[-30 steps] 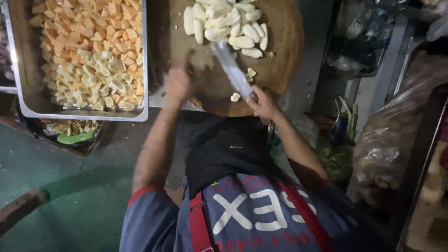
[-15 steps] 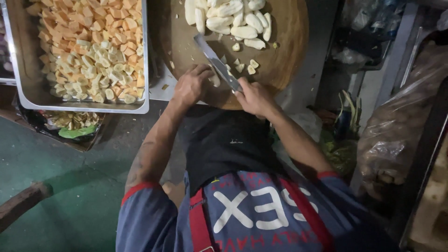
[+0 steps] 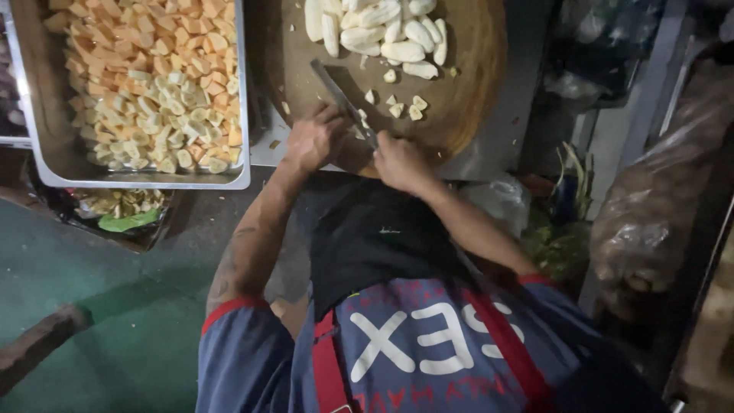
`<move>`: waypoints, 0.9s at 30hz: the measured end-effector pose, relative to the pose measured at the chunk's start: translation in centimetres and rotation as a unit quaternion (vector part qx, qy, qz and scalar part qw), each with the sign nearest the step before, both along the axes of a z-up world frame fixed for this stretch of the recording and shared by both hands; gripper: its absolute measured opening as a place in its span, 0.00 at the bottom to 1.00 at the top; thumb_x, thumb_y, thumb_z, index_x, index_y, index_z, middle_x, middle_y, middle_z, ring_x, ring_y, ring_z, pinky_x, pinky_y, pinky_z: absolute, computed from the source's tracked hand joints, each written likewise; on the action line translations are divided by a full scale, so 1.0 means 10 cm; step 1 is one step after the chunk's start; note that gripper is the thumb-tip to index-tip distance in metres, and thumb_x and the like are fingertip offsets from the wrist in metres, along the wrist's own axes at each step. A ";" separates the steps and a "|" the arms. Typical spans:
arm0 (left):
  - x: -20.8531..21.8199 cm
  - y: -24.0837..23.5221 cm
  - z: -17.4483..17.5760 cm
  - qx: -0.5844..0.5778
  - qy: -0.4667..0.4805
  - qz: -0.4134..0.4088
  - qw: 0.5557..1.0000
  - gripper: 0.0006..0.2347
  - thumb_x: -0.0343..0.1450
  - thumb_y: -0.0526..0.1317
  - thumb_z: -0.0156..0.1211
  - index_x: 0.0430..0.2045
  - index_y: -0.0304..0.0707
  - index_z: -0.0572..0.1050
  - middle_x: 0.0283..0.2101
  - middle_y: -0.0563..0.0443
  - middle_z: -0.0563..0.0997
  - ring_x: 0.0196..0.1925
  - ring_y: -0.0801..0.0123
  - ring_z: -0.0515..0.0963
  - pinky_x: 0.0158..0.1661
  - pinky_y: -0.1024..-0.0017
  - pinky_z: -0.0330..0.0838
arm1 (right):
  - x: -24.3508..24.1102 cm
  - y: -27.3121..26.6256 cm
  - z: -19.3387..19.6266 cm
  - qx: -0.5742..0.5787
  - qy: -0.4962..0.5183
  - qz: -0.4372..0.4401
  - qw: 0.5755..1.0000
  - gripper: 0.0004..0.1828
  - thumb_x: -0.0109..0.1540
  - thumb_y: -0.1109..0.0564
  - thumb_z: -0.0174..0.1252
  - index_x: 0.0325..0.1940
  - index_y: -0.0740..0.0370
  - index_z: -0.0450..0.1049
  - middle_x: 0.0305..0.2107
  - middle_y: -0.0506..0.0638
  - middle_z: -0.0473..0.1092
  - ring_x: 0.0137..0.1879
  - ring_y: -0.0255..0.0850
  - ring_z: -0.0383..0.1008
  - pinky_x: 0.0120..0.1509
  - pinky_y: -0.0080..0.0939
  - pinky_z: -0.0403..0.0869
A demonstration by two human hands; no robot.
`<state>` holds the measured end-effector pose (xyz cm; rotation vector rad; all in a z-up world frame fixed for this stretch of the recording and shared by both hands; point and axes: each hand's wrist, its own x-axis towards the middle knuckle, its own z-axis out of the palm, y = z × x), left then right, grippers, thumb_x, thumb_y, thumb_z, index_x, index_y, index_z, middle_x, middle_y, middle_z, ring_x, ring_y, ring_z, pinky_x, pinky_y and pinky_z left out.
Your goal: The person chops peeled white vegetables on a wooden cutting board using a large knife. They repeatedly slice the vegetables into smaller pieces and transfer them into a metal tray containing other chopped vegetables.
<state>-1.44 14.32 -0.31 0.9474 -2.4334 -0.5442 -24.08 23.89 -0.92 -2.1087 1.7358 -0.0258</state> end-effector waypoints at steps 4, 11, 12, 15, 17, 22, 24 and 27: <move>0.00 -0.06 -0.04 -0.054 -0.006 -0.020 0.998 0.05 0.68 0.44 0.63 0.34 0.52 0.80 0.47 0.55 0.78 0.51 0.55 0.78 0.42 0.62 0.75 | -0.27 0.03 0.44 0.007 -0.058 -0.015 0.998 0.16 0.65 0.49 0.54 0.46 0.65 0.65 0.22 0.67 0.73 0.33 0.68 0.78 0.28 0.64 0.74; -0.12 0.14 -0.08 0.164 -0.160 0.001 0.973 0.15 0.75 0.51 0.59 0.55 0.53 0.75 0.56 0.47 0.78 0.56 0.41 0.80 0.48 0.49 0.78 | -0.27 0.04 0.86 0.084 -0.080 -0.006 0.993 0.12 0.64 0.54 0.53 0.42 0.67 0.65 0.22 0.68 0.74 0.35 0.69 0.79 0.30 0.65 0.74; -0.11 0.20 -0.01 0.164 -0.161 -0.001 0.973 0.15 0.75 0.51 0.59 0.55 0.53 0.75 0.56 0.47 0.78 0.56 0.41 0.80 0.48 0.49 0.78 | -0.26 0.05 0.91 0.084 -0.082 -0.008 0.993 0.12 0.64 0.54 0.53 0.42 0.67 0.65 0.22 0.68 0.74 0.35 0.69 0.79 0.30 0.65 0.74; -0.12 0.35 0.07 0.126 -0.093 -0.002 0.988 0.10 0.71 0.46 0.65 0.44 0.50 0.78 0.49 0.52 0.78 0.47 0.51 0.84 0.40 0.58 0.81 | -0.20 0.10 0.88 0.102 -0.062 0.004 0.993 0.14 0.65 0.53 0.49 0.44 0.69 0.65 0.25 0.71 0.75 0.37 0.70 0.79 0.34 0.70 0.73; -0.16 0.40 -0.07 0.121 -0.051 0.011 0.991 0.08 0.71 0.46 0.64 0.39 0.48 0.77 0.46 0.55 0.76 0.42 0.50 0.84 0.37 0.57 0.81 | -0.11 0.16 0.66 0.088 0.105 -0.017 0.990 0.17 0.64 0.46 0.51 0.50 0.59 0.64 0.23 0.56 0.76 0.33 0.59 0.82 0.35 0.65 0.77; -0.19 0.36 -0.07 0.122 -0.088 0.003 0.989 0.08 0.73 0.46 0.58 0.41 0.50 0.77 0.49 0.55 0.75 0.45 0.49 0.83 0.39 0.55 0.81 | -0.18 0.15 -0.01 0.048 0.071 0.008 0.996 0.21 0.66 0.48 0.48 0.55 0.66 0.62 0.26 0.65 0.76 0.35 0.64 0.81 0.34 0.65 0.77; -0.19 0.35 -0.07 0.124 -0.123 -0.015 0.985 0.09 0.75 0.45 0.54 0.45 0.50 0.77 0.55 0.53 0.75 0.50 0.48 0.82 0.43 0.55 0.81 | -0.23 0.14 0.30 0.041 0.074 0.041 0.996 0.19 0.66 0.49 0.49 0.55 0.66 0.64 0.27 0.66 0.76 0.36 0.64 0.82 0.35 0.63 0.78; -0.24 0.26 0.07 0.173 -0.132 -0.024 0.976 0.11 0.76 0.42 0.50 0.49 0.52 0.77 0.59 0.54 0.74 0.52 0.43 0.81 0.45 0.50 0.80 | -0.16 0.13 0.62 0.072 0.045 0.019 0.996 0.23 0.64 0.46 0.50 0.53 0.68 0.66 0.27 0.68 0.76 0.36 0.66 0.81 0.35 0.66 0.77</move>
